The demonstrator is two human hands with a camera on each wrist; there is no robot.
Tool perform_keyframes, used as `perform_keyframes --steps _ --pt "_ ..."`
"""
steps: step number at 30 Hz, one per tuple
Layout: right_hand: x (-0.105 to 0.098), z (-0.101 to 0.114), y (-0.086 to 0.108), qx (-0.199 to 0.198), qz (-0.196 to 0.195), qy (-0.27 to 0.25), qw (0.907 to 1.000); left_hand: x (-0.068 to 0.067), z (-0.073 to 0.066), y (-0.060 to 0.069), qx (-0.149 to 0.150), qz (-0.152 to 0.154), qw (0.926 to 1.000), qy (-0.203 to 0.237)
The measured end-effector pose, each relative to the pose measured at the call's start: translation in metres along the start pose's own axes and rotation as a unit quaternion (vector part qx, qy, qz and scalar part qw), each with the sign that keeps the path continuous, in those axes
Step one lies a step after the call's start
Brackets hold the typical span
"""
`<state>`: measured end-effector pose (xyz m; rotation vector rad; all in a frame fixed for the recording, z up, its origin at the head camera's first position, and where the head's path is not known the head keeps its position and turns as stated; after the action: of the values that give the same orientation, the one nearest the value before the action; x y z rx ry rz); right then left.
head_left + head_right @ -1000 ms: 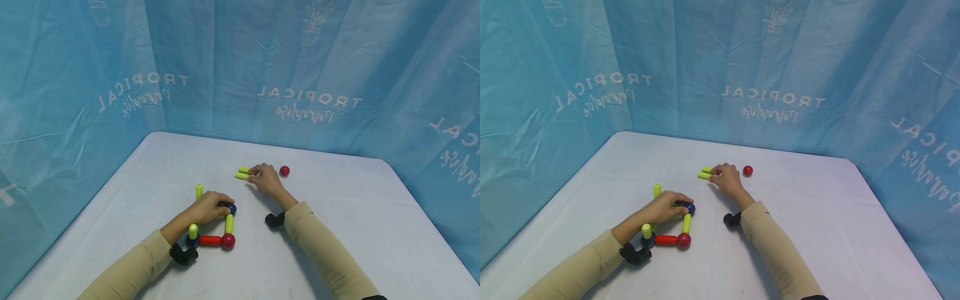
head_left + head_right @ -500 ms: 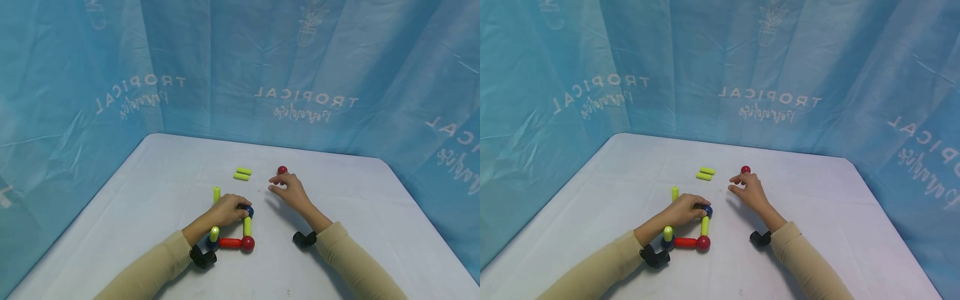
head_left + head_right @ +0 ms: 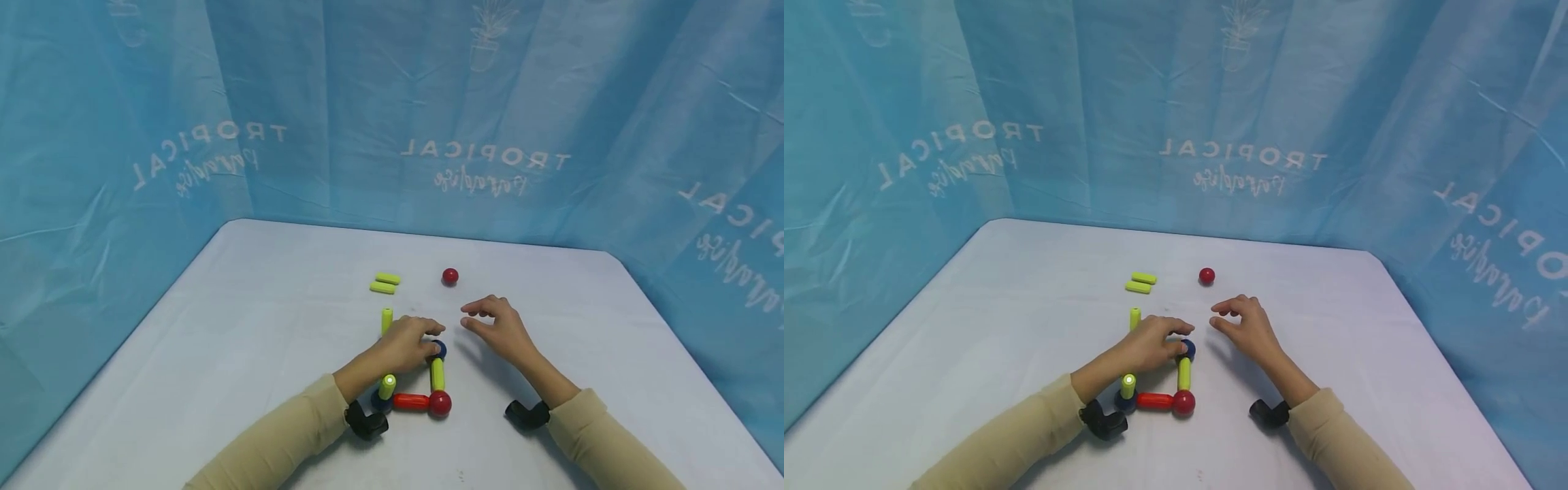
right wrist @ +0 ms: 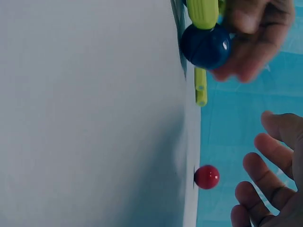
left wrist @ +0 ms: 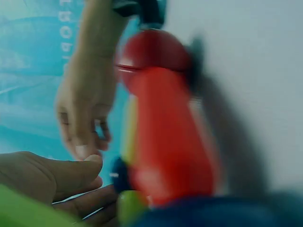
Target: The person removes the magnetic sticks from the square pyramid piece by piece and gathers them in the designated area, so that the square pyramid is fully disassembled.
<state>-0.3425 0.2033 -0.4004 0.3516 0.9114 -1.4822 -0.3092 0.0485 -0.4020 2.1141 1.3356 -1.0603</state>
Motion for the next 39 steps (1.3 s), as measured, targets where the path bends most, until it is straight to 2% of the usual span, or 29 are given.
perform_keyframes --steps 3,6,9,12,15,18,20,25,30,36,39 --pt "0.005 0.004 0.003 0.011 0.008 -0.001 0.9999 -0.02 -0.007 0.005 0.007 -0.026 0.9996 0.005" --pt "0.014 0.011 0.006 0.019 0.023 -0.005 0.9995 -0.047 -0.01 0.01 0.023 -0.077 0.9967 -0.013" --pt "0.025 0.021 0.007 0.015 0.04 -0.011 0.999 -0.073 -0.003 0.015 0.029 -0.133 0.9894 -0.05" --pt "0.034 0.031 0.009 0.008 0.055 -0.019 0.9983 -0.087 0.009 0.017 0.019 -0.155 0.9834 -0.092" --pt "0.045 0.04 0.011 -0.002 0.072 -0.023 0.9971 -0.089 0.022 0.017 0.0 -0.131 0.9847 -0.115" --pt "0.056 0.048 0.013 -0.013 0.089 -0.02 0.9958 -0.085 0.031 0.018 -0.012 -0.095 0.9882 -0.12" --pt "0.063 0.052 0.014 -0.019 0.099 -0.011 0.9948 -0.082 0.035 0.019 -0.013 -0.085 0.9889 -0.121" --pt "0.078 0.06 0.016 -0.031 0.133 0.003 0.9906 -0.083 0.038 0.021 -0.013 -0.102 0.9877 -0.118" --pt "0.085 0.058 0.02 -0.021 0.154 0.019 0.9876 -0.084 0.042 0.027 -0.01 -0.124 0.9862 -0.109" --pt "0.076 0.049 0.021 -0.003 0.146 0.04 0.9884 -0.085 0.05 0.034 -0.006 -0.143 0.9877 -0.063" --pt "0.068 0.041 0.022 0.004 0.136 0.047 0.9896 -0.082 0.054 0.035 -0.004 -0.142 0.9885 -0.054"
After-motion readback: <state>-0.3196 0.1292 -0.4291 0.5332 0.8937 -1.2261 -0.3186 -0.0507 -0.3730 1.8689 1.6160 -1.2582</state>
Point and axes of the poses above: each hand's wrist, its own y-axis away from the middle knuckle, its own x-axis out of the palm, z = x × y, the point moved 9 cm from there along -y, towards the middle knuckle, and after that the axes turned 6 degrees about -z, right-handed, at the moved point
